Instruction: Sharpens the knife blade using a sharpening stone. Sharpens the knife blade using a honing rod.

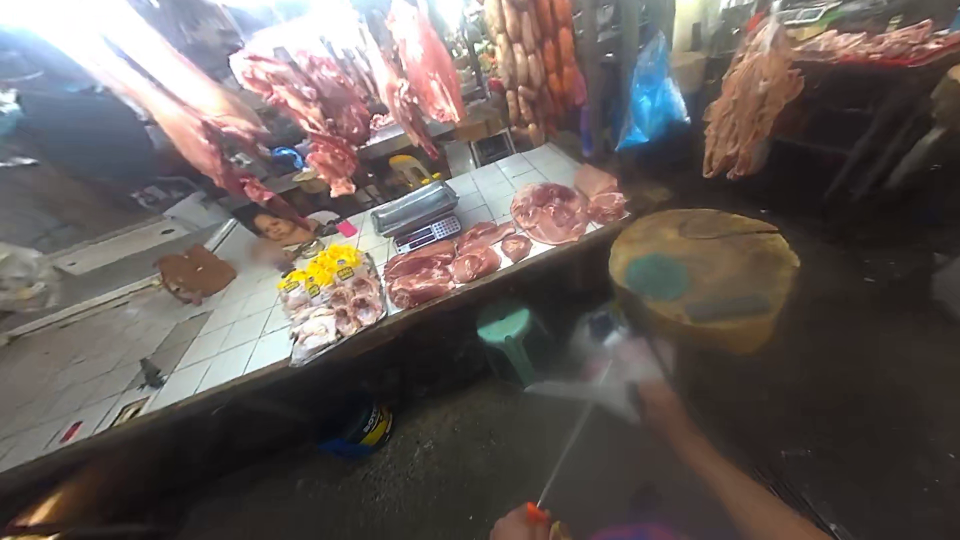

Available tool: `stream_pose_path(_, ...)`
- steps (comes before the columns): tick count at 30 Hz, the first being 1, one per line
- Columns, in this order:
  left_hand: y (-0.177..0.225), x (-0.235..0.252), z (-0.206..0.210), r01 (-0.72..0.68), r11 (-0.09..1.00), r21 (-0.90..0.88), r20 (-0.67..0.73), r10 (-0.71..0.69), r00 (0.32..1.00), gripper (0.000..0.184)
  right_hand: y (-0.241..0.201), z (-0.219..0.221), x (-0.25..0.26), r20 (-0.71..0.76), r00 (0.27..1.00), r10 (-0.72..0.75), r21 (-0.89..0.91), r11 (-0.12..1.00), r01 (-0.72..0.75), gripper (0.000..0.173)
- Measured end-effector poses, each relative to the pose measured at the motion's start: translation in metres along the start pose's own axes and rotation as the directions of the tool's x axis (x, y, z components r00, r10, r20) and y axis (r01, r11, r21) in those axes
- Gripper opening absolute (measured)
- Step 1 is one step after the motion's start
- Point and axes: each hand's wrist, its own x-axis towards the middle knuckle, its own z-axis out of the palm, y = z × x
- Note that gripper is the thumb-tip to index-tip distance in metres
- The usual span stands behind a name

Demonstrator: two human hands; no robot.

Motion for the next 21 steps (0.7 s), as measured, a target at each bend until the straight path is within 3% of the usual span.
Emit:
stream_pose_path(1, -0.009, 0.000, -0.003, 0.043, 0.999, -0.002, -0.018, -0.043, 0.999, 0.038, 0.021, 0.001, -0.013, 0.099, 0.985, 0.144, -0.004, 0.990, -0.144, 0.032)
stream_pose_path(3, -0.032, -0.002, -0.007, 0.138, 0.990, 0.001, -0.034, -0.138, 0.990, 0.035, 0.066, -0.003, -0.042, 0.227, 0.849, 0.477, -0.062, 0.877, -0.476, 0.037)
stream_pose_path(5, -0.044, -0.001, -0.007, 0.192, 0.981, 0.008, -0.037, -0.192, 0.981, 0.034, 0.090, -0.005, -0.052, 0.219, 0.745, 0.630, -0.134, 0.776, -0.616, 0.041)
stream_pose_path(7, -0.037, 0.000, -0.005, 0.171, 0.985, 0.012, -0.001, -0.171, 0.985, 0.036, 0.070, -0.010, -0.042, 0.157, 0.806, 0.571, -0.094, 0.821, -0.563, 0.046)
stream_pose_path(10, -0.003, 0.001, -0.005, 0.077, 0.996, -0.032, 0.100, -0.074, 0.992, 0.038, -0.008, -0.021, -0.003, 0.044, 0.969, 0.242, 0.002, 0.970, -0.242, 0.041)
stream_pose_path(12, 0.012, -0.002, -0.003, 0.050, 0.995, -0.085, 0.114, -0.040, 0.993, 0.038, -0.025, -0.013, 0.010, -0.082, 0.996, -0.045, -0.001, 0.999, 0.045, 0.029)
stream_pose_path(13, 0.013, -0.003, -0.004, 0.056, 0.993, -0.101, 0.104, -0.046, 0.994, 0.038, -0.017, -0.006, 0.011, -0.074, 0.992, -0.097, 0.004, 0.995, 0.098, 0.028)
stream_pose_path(15, -0.002, -0.005, -0.006, 0.108, 0.988, -0.114, 0.063, -0.101, 0.993, 0.038, 0.018, 0.000, -0.006, 0.104, 0.990, 0.100, -0.012, 0.995, -0.099, 0.034)
stream_pose_path(18, -0.036, -0.006, -0.005, 0.224, 0.971, -0.087, 0.000, -0.224, 0.974, 0.035, 0.076, 0.000, -0.044, 0.252, 0.793, 0.554, -0.135, 0.832, -0.538, 0.042)
stream_pose_path(19, -0.041, -0.005, -0.005, 0.245, 0.967, -0.067, -0.006, -0.246, 0.969, 0.035, 0.082, -0.001, -0.047, 0.238, 0.754, 0.612, -0.158, 0.790, -0.592, 0.044)
stream_pose_path(21, -0.037, -0.003, -0.004, 0.237, 0.971, -0.042, 0.025, -0.236, 0.971, 0.036, 0.059, -0.007, -0.039, 0.183, 0.797, 0.576, -0.096, 0.817, -0.568, 0.045)
